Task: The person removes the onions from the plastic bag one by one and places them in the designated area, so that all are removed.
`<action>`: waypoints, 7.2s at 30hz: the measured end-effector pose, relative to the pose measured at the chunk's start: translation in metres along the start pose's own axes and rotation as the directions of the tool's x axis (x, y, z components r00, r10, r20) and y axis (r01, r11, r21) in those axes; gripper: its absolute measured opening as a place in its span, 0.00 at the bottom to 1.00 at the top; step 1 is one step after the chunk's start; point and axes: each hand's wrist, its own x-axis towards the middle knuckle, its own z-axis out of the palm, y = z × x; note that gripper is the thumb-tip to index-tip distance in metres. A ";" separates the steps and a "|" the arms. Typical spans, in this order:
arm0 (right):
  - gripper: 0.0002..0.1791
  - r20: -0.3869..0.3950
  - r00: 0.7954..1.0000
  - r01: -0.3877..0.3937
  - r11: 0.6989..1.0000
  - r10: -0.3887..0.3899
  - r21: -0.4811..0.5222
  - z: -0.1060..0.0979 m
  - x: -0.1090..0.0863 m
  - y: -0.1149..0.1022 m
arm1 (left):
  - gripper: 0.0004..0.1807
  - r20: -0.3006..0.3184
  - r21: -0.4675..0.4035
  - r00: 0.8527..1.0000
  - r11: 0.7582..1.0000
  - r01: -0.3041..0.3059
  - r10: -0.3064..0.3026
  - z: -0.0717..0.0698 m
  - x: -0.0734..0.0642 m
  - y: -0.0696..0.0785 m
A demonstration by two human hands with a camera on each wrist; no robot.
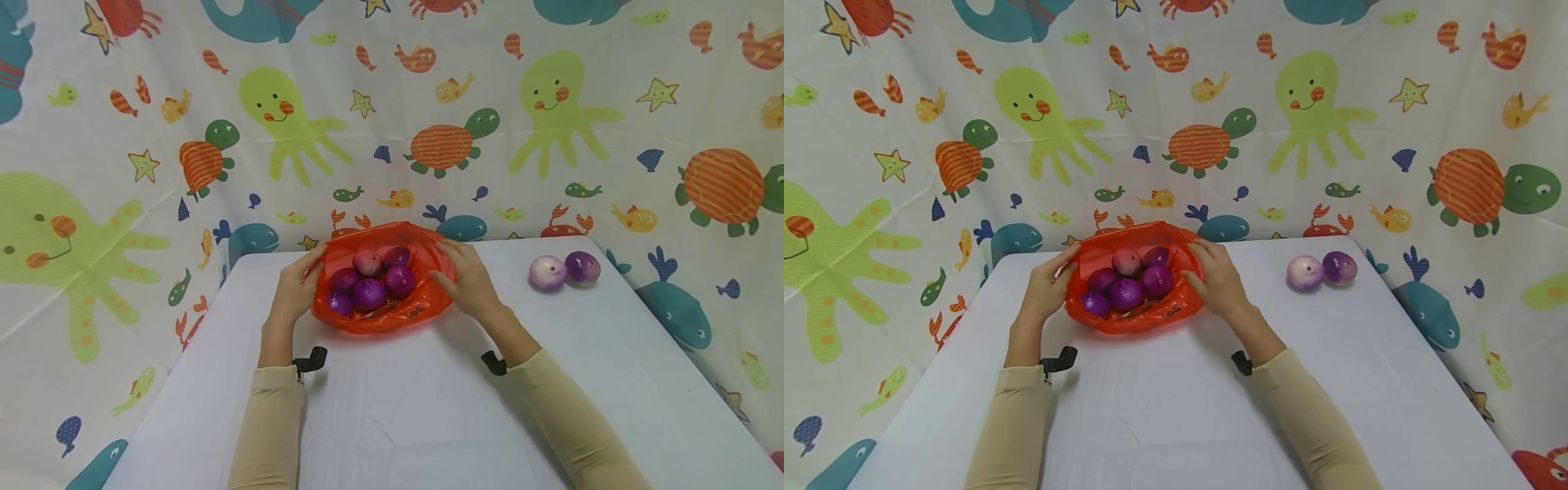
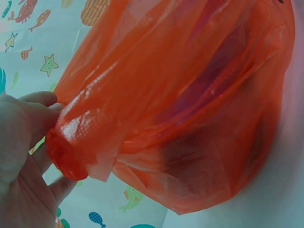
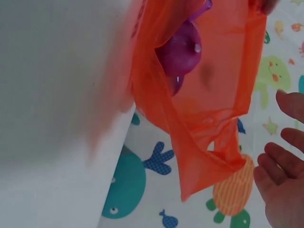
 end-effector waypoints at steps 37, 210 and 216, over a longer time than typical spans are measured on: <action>0.34 0.148 0.988 -0.043 0.999 0.044 -0.008 0.035 0.003 -0.008 | 0.26 -0.001 0.001 1.000 1.000 -0.021 0.021 0.001 0.002 -0.001; 0.37 -0.090 0.996 0.026 1.000 -0.028 -0.015 -0.012 0.000 0.010 | 0.26 0.003 -0.001 1.000 1.000 -0.008 0.008 0.001 0.000 -0.001; 0.38 -0.101 0.995 0.007 1.000 -0.010 -0.027 -0.017 0.001 0.014 | 0.26 0.000 0.000 1.000 1.000 -0.013 0.013 0.001 0.000 -0.002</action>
